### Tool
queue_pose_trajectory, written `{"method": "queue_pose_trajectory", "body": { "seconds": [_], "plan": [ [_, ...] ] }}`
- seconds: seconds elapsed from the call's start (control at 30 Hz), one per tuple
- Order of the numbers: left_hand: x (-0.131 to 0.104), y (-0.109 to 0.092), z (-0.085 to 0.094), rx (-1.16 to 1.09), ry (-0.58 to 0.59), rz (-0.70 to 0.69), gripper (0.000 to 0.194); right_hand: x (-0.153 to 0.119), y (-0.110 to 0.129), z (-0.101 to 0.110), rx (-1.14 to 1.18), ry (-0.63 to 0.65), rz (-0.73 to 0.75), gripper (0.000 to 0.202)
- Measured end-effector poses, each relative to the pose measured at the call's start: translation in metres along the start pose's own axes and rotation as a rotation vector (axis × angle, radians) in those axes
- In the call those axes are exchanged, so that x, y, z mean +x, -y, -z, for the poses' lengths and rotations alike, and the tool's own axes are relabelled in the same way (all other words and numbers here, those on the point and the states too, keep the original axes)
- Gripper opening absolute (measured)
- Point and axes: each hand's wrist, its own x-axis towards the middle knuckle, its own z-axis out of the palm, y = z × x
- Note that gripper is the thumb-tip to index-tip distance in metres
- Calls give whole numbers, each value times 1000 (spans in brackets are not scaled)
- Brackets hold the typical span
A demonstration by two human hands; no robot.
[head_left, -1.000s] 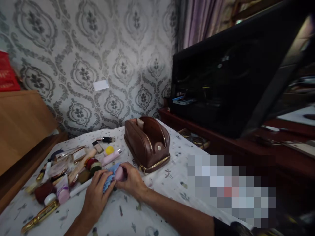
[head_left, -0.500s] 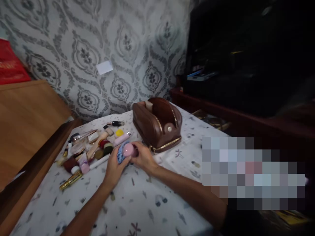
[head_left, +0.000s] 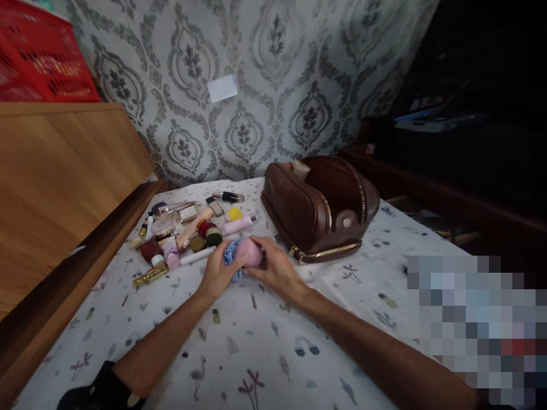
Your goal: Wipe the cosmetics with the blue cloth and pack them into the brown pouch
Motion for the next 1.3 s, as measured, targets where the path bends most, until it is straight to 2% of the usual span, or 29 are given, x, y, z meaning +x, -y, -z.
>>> {"method": "queue_pose_trajectory", "body": {
  "seconds": [0.1, 0.2, 0.4, 0.8, 1.1, 1.3],
  "plan": [
    [-1, 1, 1, -79, 25, 44, 44, -1, 1, 0, -2, 21, -74, 62],
    [-1, 1, 1, -67, 39, 10, 47, -2, 3, 0, -9, 27, -106, 57],
    [-1, -2, 2, 49, 51, -85, 49, -3, 6, 1, -37, 23, -47, 56],
    [-1, -5, 2, 35, 67, -51, 34, -5, 9, 0, -151, 5, 8, 47],
    [-1, 1, 3, -53, 72, -38, 45, -4, 8, 0, 14, 37, -83, 51],
    [-1, -2, 5, -45, 93, -107, 59, -2, 9, 3, 54, 22, -115, 52]
  ]
}}
